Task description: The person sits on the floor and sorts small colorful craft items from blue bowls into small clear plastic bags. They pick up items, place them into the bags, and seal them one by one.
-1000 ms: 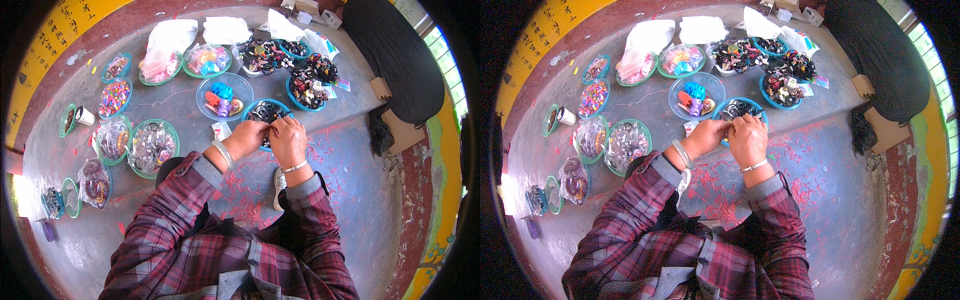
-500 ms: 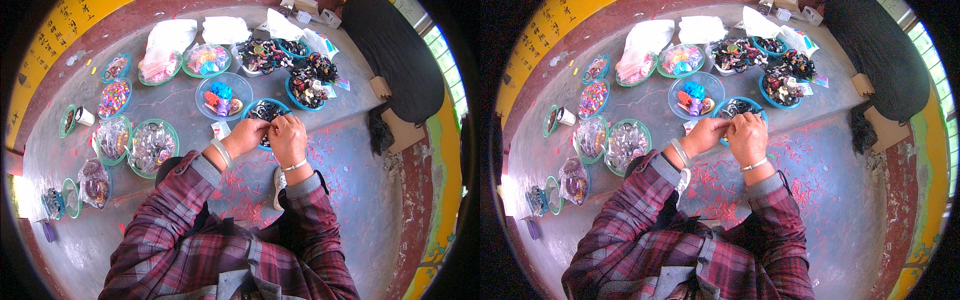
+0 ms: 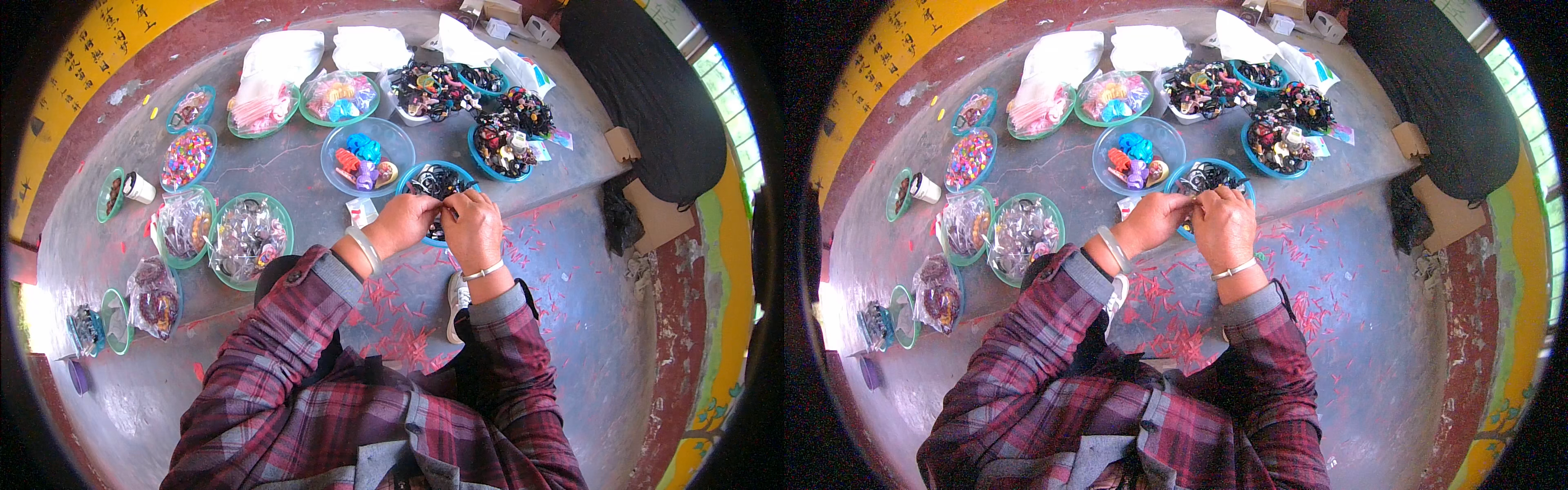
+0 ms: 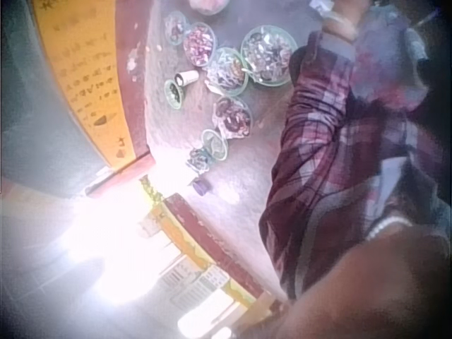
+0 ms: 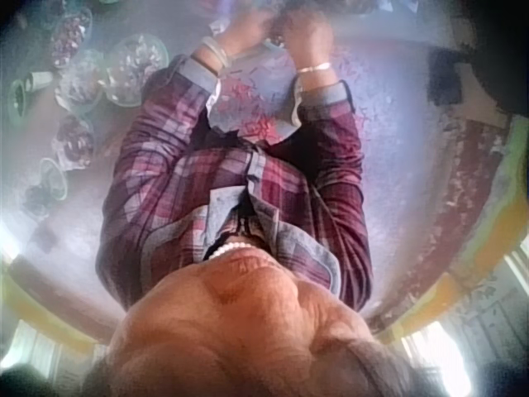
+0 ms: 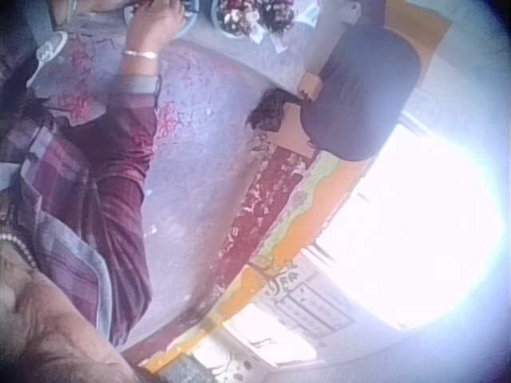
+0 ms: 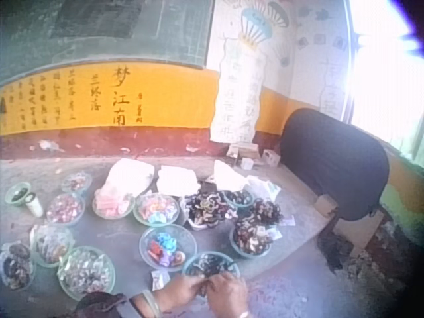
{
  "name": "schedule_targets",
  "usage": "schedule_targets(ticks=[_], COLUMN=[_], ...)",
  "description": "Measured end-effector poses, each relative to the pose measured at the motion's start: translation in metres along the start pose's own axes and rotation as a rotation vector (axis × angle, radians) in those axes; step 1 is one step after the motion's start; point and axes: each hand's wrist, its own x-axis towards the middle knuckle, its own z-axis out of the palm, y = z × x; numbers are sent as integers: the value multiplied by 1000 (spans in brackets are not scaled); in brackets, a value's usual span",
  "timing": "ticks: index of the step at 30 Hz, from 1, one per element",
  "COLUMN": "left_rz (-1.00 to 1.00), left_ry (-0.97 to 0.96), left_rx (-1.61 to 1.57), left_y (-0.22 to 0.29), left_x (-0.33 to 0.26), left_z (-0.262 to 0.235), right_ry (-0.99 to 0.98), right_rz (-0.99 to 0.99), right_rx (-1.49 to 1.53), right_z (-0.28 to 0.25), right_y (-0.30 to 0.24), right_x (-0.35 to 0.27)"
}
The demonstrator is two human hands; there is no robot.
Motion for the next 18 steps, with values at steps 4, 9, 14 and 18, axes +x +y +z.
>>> schedule_targets(ticks=[4,9,14,18], left_rz=[9,-37,-179,-211], left_ry=[-5,-20,-111,-110], left_rx=[28,-67,-289,-328], left_y=[1,1,0,-2], left_x=[-1,-1,2,2], left_z=[1,1,-6,-7], right_ry=[6,51,-4,-91], right_rz=[-16,25,276,408], right_rx=[-16,48,359,589], right_z=[2,1,4,6], right_y=[4,2,10,18], right_x=[-1,2,3,2])
